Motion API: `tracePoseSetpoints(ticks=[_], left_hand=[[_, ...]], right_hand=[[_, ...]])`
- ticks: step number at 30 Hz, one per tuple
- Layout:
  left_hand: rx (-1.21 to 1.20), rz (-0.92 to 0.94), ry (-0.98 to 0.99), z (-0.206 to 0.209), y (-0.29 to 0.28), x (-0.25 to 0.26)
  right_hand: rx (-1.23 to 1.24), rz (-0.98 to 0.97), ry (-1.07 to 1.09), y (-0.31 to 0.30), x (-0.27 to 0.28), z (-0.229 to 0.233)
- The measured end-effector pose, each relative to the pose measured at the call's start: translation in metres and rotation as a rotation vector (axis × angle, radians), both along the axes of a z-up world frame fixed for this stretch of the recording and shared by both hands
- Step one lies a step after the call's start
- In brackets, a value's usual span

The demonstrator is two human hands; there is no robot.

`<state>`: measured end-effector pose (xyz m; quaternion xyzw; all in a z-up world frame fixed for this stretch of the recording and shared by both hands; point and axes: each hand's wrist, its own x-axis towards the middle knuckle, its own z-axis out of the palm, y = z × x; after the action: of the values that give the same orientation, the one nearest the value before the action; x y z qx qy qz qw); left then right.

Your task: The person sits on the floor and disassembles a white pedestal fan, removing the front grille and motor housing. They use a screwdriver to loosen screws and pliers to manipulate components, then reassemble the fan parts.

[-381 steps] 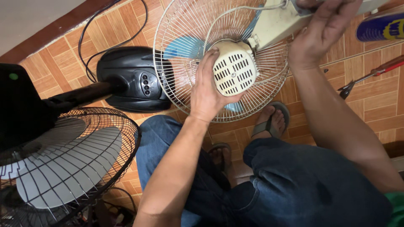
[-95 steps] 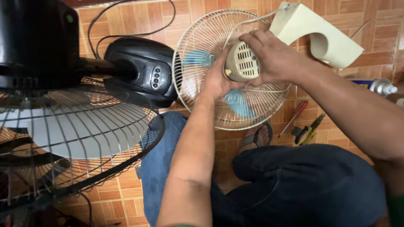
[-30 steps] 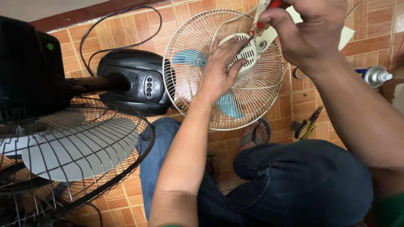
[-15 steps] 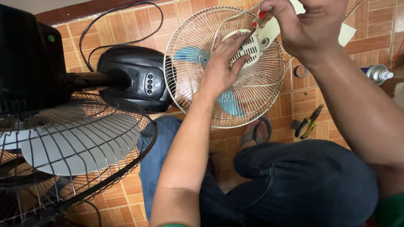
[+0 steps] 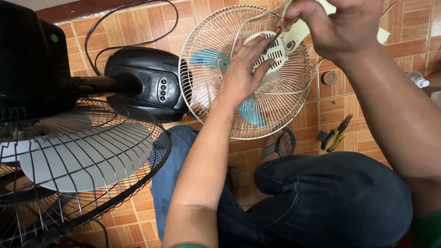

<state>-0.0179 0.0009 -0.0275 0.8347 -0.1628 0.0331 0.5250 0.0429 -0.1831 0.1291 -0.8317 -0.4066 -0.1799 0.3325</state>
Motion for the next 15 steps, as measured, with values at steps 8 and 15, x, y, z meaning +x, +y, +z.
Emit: tracePoseSetpoints(ticks=[8,15], left_hand=[[-0.025,-0.021,0.007,0.006,0.002,0.000],[-0.010,-0.036,0.039,0.010,0.000,0.000]], right_hand=[[-0.278,0.019,0.110,-0.009,-0.026,0.044],[-0.354,-0.234,0.053,0.006,-0.025,0.029]])
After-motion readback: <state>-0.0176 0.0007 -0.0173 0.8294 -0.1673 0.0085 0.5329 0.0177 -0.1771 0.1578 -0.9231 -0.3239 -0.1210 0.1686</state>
